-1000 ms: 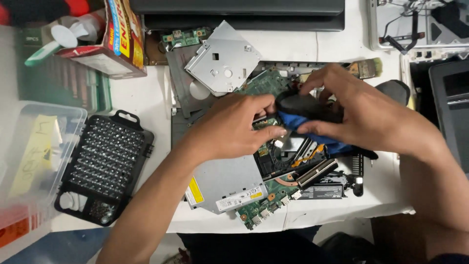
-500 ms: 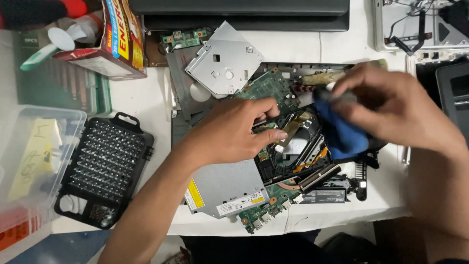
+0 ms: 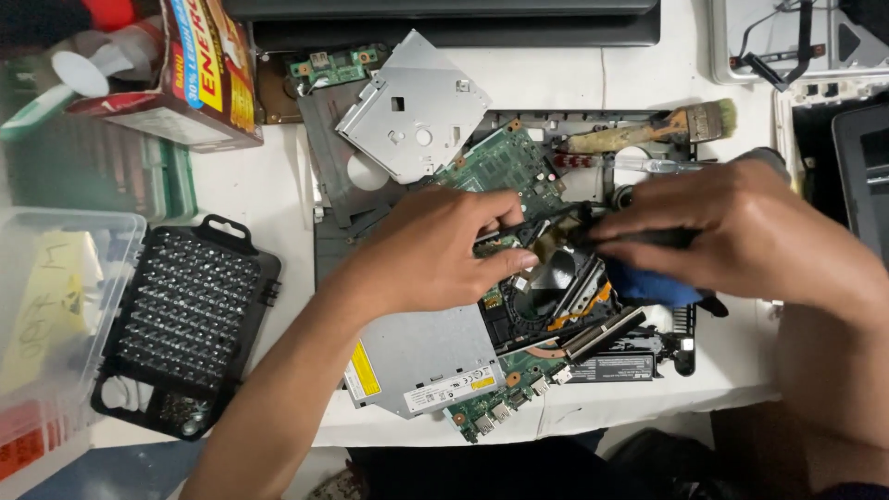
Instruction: Assembling internal laptop components by positioning a drive, connecting ribbon cables, and securing parts with a screwdriver.
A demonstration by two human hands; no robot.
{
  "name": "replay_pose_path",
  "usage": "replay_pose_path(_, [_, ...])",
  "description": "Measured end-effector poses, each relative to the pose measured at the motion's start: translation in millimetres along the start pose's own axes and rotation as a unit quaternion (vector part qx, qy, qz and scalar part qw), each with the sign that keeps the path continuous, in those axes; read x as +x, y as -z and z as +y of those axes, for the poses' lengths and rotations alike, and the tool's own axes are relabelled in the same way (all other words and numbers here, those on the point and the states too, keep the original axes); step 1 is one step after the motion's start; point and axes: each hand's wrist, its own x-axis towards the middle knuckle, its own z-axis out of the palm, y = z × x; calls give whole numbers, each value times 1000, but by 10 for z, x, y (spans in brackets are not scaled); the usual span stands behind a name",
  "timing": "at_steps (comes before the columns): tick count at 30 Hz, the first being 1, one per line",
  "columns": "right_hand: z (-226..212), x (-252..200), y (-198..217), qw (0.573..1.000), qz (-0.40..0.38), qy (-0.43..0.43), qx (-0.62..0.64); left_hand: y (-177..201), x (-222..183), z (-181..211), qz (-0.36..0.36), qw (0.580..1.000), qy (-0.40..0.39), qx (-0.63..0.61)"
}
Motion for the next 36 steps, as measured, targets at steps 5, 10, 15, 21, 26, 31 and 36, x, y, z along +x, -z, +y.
replay_pose_path(5, [37,21,-43,998,-25,17,54,-14,13,-12,15,1000,8,22])
replay_pose_path(10, [273,-161,33,999,40,-33,14,-16,17,-23,30,999,0,18])
replay_pose_path(15, [588,-366,-89,910,119,-124,-377,-24,16,-37,37,999,-12,12])
replay_pose_path(21, [-44,5,-156,991,65,-97,59,12,-15,18,54,998,-31,17])
replay_pose_path(26, [-37,132,-160,930,-53,-251,265,22,-35,23,48,998,-37,2])
replay_pose_path(31, [41,159,-148,896,-71,-269,345,133,-88,41,-12,998,-15,-58])
replay_pose_path(36, [89,151,-185,903,-62,-230,359,185,-99,83,-108,991,65,-32])
